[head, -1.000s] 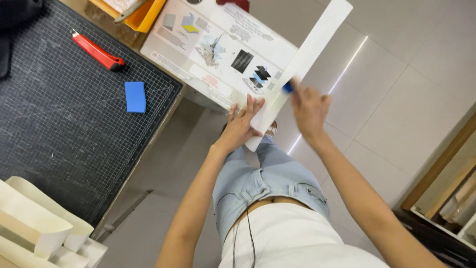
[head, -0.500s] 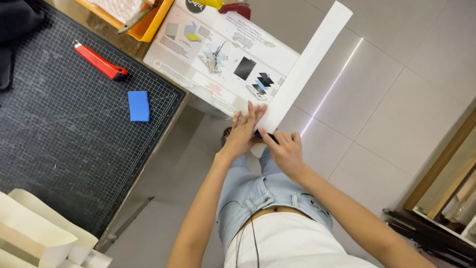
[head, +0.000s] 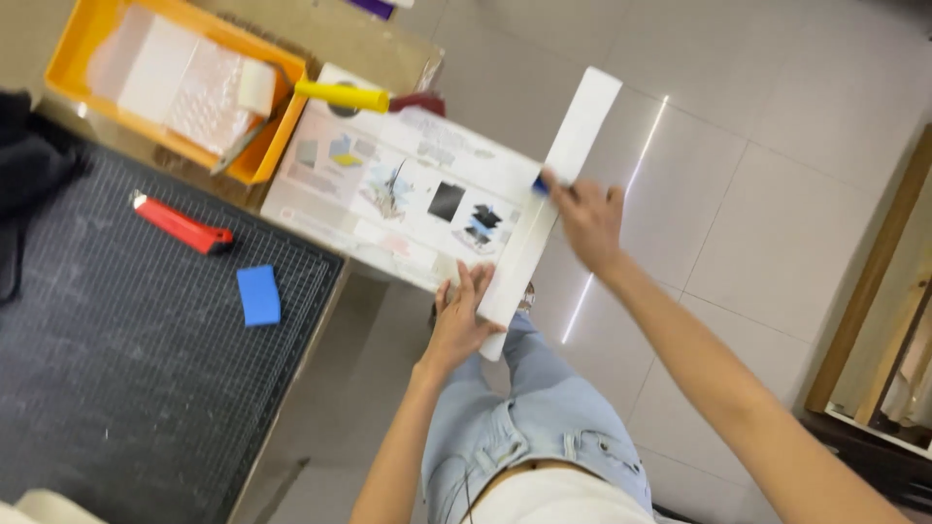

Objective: Smoothing a white adhesive strip onto a long board using a squeegee and then moving the finished piece to a stack.

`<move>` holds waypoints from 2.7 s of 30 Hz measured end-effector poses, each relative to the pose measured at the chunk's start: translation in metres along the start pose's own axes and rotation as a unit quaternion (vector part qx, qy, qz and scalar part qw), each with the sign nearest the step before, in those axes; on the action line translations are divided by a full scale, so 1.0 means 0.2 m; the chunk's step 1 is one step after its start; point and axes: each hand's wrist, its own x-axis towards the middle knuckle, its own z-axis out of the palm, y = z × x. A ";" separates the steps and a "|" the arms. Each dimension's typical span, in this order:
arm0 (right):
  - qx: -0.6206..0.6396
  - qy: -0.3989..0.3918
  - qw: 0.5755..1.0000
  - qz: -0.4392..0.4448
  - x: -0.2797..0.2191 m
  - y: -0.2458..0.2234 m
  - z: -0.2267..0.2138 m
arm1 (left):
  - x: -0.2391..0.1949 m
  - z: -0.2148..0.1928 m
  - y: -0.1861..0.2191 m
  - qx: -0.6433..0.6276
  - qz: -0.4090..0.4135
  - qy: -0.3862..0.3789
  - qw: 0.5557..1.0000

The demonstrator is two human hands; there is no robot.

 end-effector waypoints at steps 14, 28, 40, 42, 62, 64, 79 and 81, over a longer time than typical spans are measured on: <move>0.048 -0.098 0.994 0.008 0.03 0.08 -0.08 | -0.02 0.03 -0.02 0.077 0.011 0.016 0.997; 0.412 -0.218 0.706 0.533 -0.16 -0.32 0.10 | 0.37 -0.13 0.17 -0.018 0.043 0.079 0.996; 0.323 -0.191 0.823 0.428 -0.16 -0.06 -0.31 | 1.04 -0.19 0.28 0.056 0.069 -0.075 0.993; 0.280 -0.142 0.871 0.378 -0.11 0.02 -0.32 | 1.04 -0.21 0.29 0.035 0.055 -0.075 0.995; 0.324 -0.090 0.937 -0.089 0.32 0.44 0.14 | 1.09 -0.19 0.26 0.028 0.017 -0.091 0.995; 0.322 -0.101 0.936 -0.102 0.36 0.44 0.14 | 1.08 -0.19 0.25 0.033 0.013 -0.093 0.995; 0.368 -0.138 0.912 -0.116 0.38 0.46 0.11 | 1.02 -0.15 0.29 0.026 0.026 -0.028 0.999; 0.367 -0.126 0.914 -0.120 0.43 0.42 0.12 | 0.98 -0.14 0.25 0.034 0.029 -0.004 0.999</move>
